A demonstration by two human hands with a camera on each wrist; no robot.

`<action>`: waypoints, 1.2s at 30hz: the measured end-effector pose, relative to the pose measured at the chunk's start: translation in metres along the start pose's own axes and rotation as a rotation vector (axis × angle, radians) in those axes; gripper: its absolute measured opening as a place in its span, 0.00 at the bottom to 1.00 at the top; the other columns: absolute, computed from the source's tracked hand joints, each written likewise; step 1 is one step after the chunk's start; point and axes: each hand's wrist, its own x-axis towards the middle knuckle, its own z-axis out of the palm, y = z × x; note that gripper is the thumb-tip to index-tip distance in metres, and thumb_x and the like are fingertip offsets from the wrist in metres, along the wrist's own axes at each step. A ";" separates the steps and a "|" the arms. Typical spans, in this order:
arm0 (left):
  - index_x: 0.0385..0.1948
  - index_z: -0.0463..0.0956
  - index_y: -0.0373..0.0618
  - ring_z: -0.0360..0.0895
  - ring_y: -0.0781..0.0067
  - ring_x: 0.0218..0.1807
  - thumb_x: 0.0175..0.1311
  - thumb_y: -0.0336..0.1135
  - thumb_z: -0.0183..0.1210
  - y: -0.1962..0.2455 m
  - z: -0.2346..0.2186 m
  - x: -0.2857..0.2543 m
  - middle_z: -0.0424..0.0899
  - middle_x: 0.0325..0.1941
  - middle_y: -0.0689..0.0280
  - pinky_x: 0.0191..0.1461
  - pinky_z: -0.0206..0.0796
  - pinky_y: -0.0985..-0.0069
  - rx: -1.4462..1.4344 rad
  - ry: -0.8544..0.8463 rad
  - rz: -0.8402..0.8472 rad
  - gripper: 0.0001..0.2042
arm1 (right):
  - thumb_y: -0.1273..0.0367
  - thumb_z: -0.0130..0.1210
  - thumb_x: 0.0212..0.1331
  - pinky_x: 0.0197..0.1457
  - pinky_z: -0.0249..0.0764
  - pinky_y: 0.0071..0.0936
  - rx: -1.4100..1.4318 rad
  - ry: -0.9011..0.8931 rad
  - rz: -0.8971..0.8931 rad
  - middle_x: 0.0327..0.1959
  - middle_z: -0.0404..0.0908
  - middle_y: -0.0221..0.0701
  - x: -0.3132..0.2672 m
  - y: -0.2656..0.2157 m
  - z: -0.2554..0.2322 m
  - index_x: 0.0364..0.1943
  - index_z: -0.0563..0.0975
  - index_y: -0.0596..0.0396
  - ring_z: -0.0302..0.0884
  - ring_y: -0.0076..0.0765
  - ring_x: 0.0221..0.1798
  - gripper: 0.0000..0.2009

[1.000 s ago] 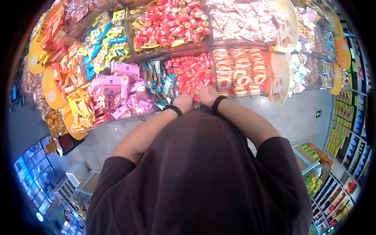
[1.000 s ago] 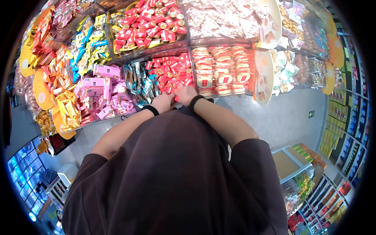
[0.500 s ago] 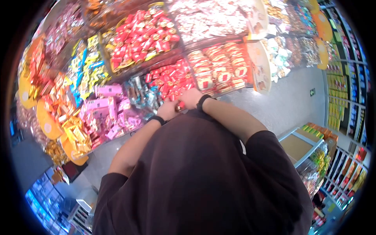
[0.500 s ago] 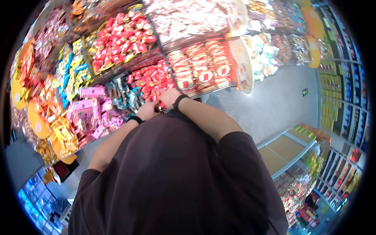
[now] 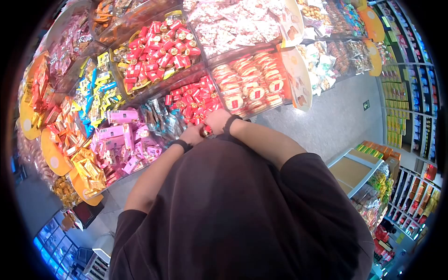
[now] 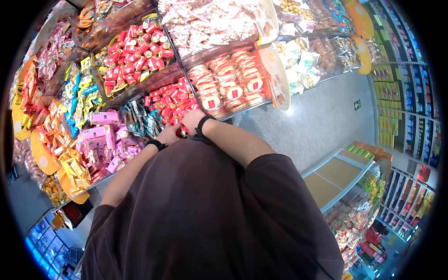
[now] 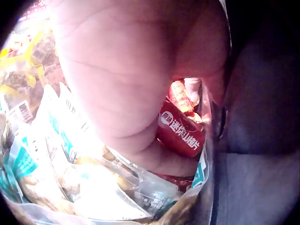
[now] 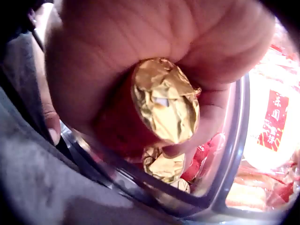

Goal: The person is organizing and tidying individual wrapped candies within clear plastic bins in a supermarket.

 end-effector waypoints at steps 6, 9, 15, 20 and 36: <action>0.46 0.76 0.46 0.74 0.38 0.58 0.51 0.56 0.73 -0.009 0.006 0.006 0.85 0.46 0.46 0.62 0.71 0.54 -0.054 0.049 0.056 0.28 | 0.62 0.65 0.52 0.52 0.83 0.47 0.049 -0.102 0.009 0.45 0.87 0.46 0.002 -0.001 -0.018 0.41 0.87 0.56 0.88 0.52 0.49 0.16; 0.47 0.76 0.46 0.74 0.39 0.58 0.50 0.56 0.74 -0.018 0.012 0.011 0.85 0.46 0.46 0.62 0.71 0.54 -0.086 0.067 0.088 0.29 | 0.61 0.66 0.51 0.52 0.83 0.46 0.077 -0.143 0.036 0.43 0.88 0.45 0.008 -0.004 -0.023 0.41 0.87 0.56 0.88 0.52 0.49 0.16; 0.66 0.72 0.51 0.74 0.35 0.64 0.51 0.56 0.73 -0.022 0.013 0.017 0.81 0.52 0.38 0.66 0.71 0.56 -0.040 0.016 0.064 0.40 | 0.61 0.67 0.51 0.50 0.84 0.44 -0.007 -0.167 0.125 0.42 0.89 0.41 0.024 -0.016 -0.005 0.42 0.88 0.55 0.89 0.48 0.48 0.16; 0.69 0.68 0.49 0.78 0.30 0.59 0.52 0.57 0.72 -0.018 0.011 0.013 0.73 0.62 0.31 0.65 0.72 0.55 -0.031 -0.035 0.046 0.42 | 0.61 0.66 0.51 0.50 0.84 0.42 0.019 -0.261 0.093 0.42 0.90 0.42 0.029 -0.010 -0.010 0.42 0.88 0.54 0.89 0.48 0.48 0.16; 0.54 0.75 0.43 0.84 0.42 0.52 0.54 0.57 0.72 -0.010 0.001 0.002 0.86 0.45 0.44 0.53 0.74 0.57 -0.151 0.057 0.136 0.33 | 0.61 0.71 0.49 0.55 0.83 0.44 0.234 -0.235 0.212 0.47 0.88 0.48 0.022 -0.003 -0.023 0.45 0.87 0.60 0.87 0.52 0.52 0.21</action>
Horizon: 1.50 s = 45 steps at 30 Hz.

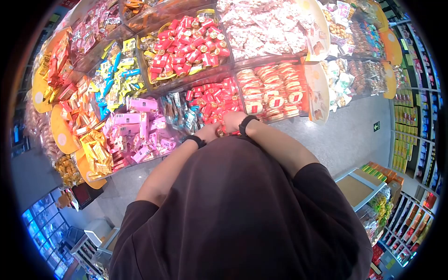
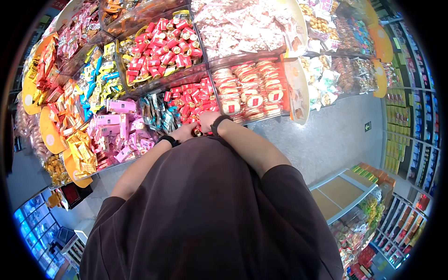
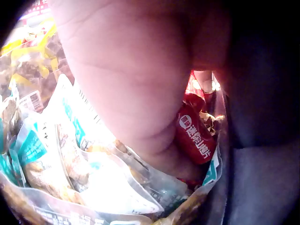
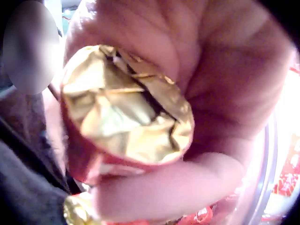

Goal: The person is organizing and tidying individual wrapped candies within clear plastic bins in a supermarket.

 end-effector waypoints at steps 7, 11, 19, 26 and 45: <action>0.46 0.77 0.42 0.85 0.51 0.49 0.61 0.56 0.69 0.004 -0.011 -0.003 0.87 0.43 0.49 0.53 0.73 0.62 -0.226 -0.104 -0.130 0.26 | 0.60 0.63 0.55 0.55 0.82 0.44 -0.117 -0.038 -0.019 0.49 0.88 0.47 0.007 -0.003 0.012 0.47 0.86 0.61 0.87 0.51 0.53 0.20; 0.43 0.77 0.43 0.85 0.57 0.46 0.63 0.55 0.68 0.001 -0.008 -0.005 0.87 0.40 0.51 0.51 0.73 0.63 -0.235 -0.071 -0.105 0.23 | 0.60 0.60 0.56 0.57 0.82 0.44 -0.137 -0.171 -0.026 0.51 0.87 0.48 0.019 0.001 0.010 0.49 0.86 0.62 0.87 0.51 0.55 0.22; 0.33 0.77 0.44 0.86 0.52 0.42 0.57 0.48 0.72 -0.009 0.005 0.013 0.86 0.33 0.53 0.46 0.75 0.62 -0.107 0.060 -0.036 0.19 | 0.59 0.63 0.52 0.58 0.81 0.44 -0.162 -0.200 -0.009 0.54 0.87 0.47 0.026 0.002 0.010 0.52 0.86 0.59 0.86 0.51 0.56 0.24; 0.34 0.78 0.42 0.86 0.50 0.40 0.55 0.44 0.72 -0.006 0.005 0.009 0.86 0.33 0.51 0.44 0.75 0.62 -0.097 0.097 -0.019 0.16 | 0.62 0.63 0.52 0.58 0.81 0.44 -0.108 -0.137 -0.065 0.52 0.87 0.49 0.005 -0.001 0.004 0.50 0.85 0.60 0.86 0.53 0.56 0.22; 0.45 0.85 0.46 0.87 0.54 0.50 0.58 0.50 0.72 -0.021 0.005 0.023 0.90 0.44 0.52 0.55 0.76 0.63 -0.097 -0.083 -0.070 0.21 | 0.59 0.66 0.49 0.54 0.82 0.46 -0.103 -0.207 -0.022 0.51 0.87 0.50 0.014 0.006 0.003 0.50 0.85 0.63 0.88 0.52 0.53 0.26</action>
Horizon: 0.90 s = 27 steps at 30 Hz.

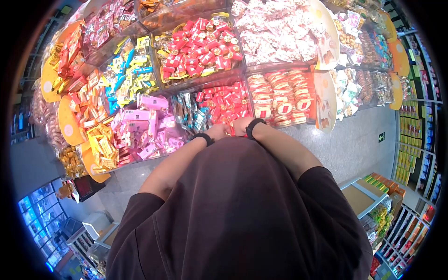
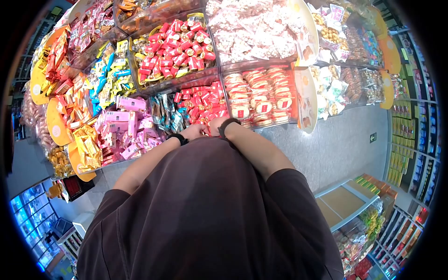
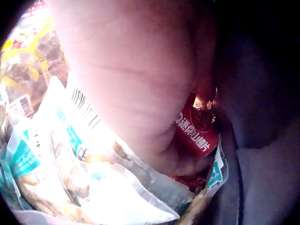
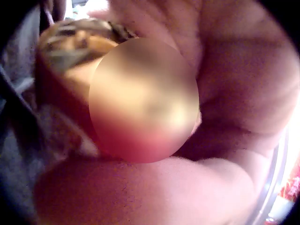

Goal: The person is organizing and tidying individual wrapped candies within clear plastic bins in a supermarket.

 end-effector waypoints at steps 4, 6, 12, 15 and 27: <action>0.45 0.83 0.47 0.87 0.56 0.49 0.56 0.50 0.73 0.003 0.001 0.001 0.90 0.43 0.53 0.54 0.76 0.64 -0.005 -0.023 -0.041 0.21 | 0.61 0.65 0.49 0.52 0.82 0.46 -0.011 0.022 -0.009 0.49 0.88 0.49 0.023 0.010 0.013 0.48 0.85 0.64 0.88 0.52 0.52 0.24; 0.46 0.82 0.47 0.87 0.56 0.49 0.56 0.49 0.73 0.004 0.001 0.000 0.90 0.43 0.53 0.53 0.76 0.64 0.004 -0.029 -0.054 0.21 | 0.63 0.64 0.48 0.50 0.82 0.45 0.006 0.053 0.003 0.47 0.88 0.50 0.026 0.011 0.016 0.46 0.86 0.64 0.88 0.52 0.51 0.22; 0.46 0.79 0.45 0.87 0.58 0.45 0.59 0.42 0.71 0.018 -0.005 -0.006 0.89 0.39 0.54 0.49 0.76 0.64 0.014 -0.094 -0.011 0.18 | 0.67 0.60 0.49 0.44 0.83 0.44 0.012 0.084 0.018 0.41 0.89 0.50 0.011 0.003 0.010 0.42 0.87 0.65 0.89 0.53 0.45 0.17; 0.45 0.78 0.44 0.87 0.57 0.43 0.62 0.37 0.68 0.036 -0.008 -0.020 0.88 0.37 0.54 0.47 0.75 0.63 0.011 -0.036 -0.039 0.14 | 0.69 0.58 0.51 0.45 0.83 0.44 0.000 0.102 -0.023 0.41 0.89 0.50 0.016 0.008 0.014 0.41 0.87 0.65 0.89 0.54 0.45 0.16; 0.47 0.77 0.44 0.82 0.70 0.38 0.73 0.34 0.62 0.042 -0.007 -0.031 0.86 0.37 0.60 0.42 0.74 0.69 -0.038 0.215 -0.005 0.08 | 0.70 0.56 0.50 0.49 0.82 0.46 0.259 0.279 -0.094 0.45 0.88 0.47 -0.021 0.024 -0.003 0.47 0.85 0.59 0.87 0.55 0.47 0.19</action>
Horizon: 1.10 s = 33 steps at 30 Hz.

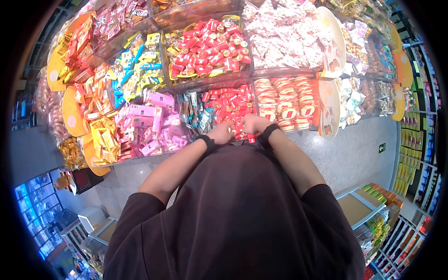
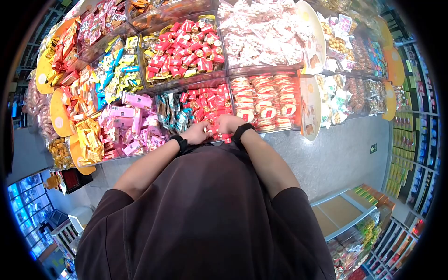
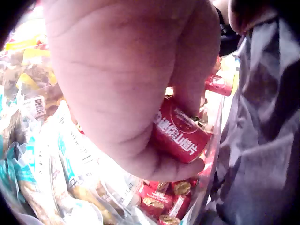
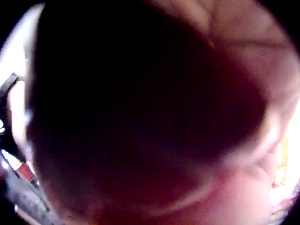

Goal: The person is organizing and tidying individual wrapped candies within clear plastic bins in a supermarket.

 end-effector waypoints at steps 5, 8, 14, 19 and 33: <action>0.47 0.76 0.45 0.83 0.77 0.33 0.74 0.39 0.63 0.027 -0.033 -0.009 0.85 0.33 0.66 0.35 0.75 0.75 -0.587 0.057 -0.096 0.10 | 0.69 0.61 0.53 0.39 0.79 0.36 0.298 0.162 -0.087 0.32 0.88 0.41 -0.016 0.013 -0.031 0.47 0.85 0.59 0.85 0.38 0.35 0.17; 0.51 0.74 0.45 0.80 0.81 0.31 0.77 0.36 0.60 0.043 -0.064 -0.018 0.85 0.36 0.68 0.33 0.73 0.79 -0.779 0.122 -0.065 0.10 | 0.66 0.65 0.60 0.55 0.78 0.33 0.452 0.134 -0.021 0.46 0.88 0.40 -0.045 -0.017 -0.073 0.56 0.83 0.57 0.84 0.33 0.50 0.19; 0.56 0.75 0.46 0.80 0.80 0.35 0.77 0.38 0.61 0.060 -0.130 -0.034 0.87 0.45 0.66 0.40 0.75 0.80 -0.946 0.334 0.041 0.13 | 0.68 0.65 0.66 0.44 0.78 0.22 0.874 0.373 -0.241 0.44 0.87 0.29 -0.040 -0.027 -0.111 0.58 0.81 0.56 0.84 0.20 0.42 0.17; 0.56 0.73 0.46 0.86 0.71 0.44 0.77 0.38 0.59 0.067 -0.174 -0.043 0.87 0.47 0.61 0.45 0.81 0.73 -1.032 0.444 0.065 0.13 | 0.72 0.60 0.70 0.42 0.83 0.22 1.192 0.447 -0.332 0.47 0.87 0.31 -0.042 -0.045 -0.143 0.60 0.77 0.59 0.87 0.23 0.42 0.16; 0.52 0.72 0.48 0.87 0.69 0.41 0.77 0.39 0.60 0.076 -0.214 -0.040 0.85 0.43 0.64 0.46 0.85 0.67 -1.134 0.636 0.095 0.11 | 0.71 0.62 0.68 0.24 0.79 0.24 1.170 0.643 -0.297 0.40 0.87 0.31 -0.045 -0.079 -0.188 0.57 0.78 0.58 0.85 0.23 0.32 0.15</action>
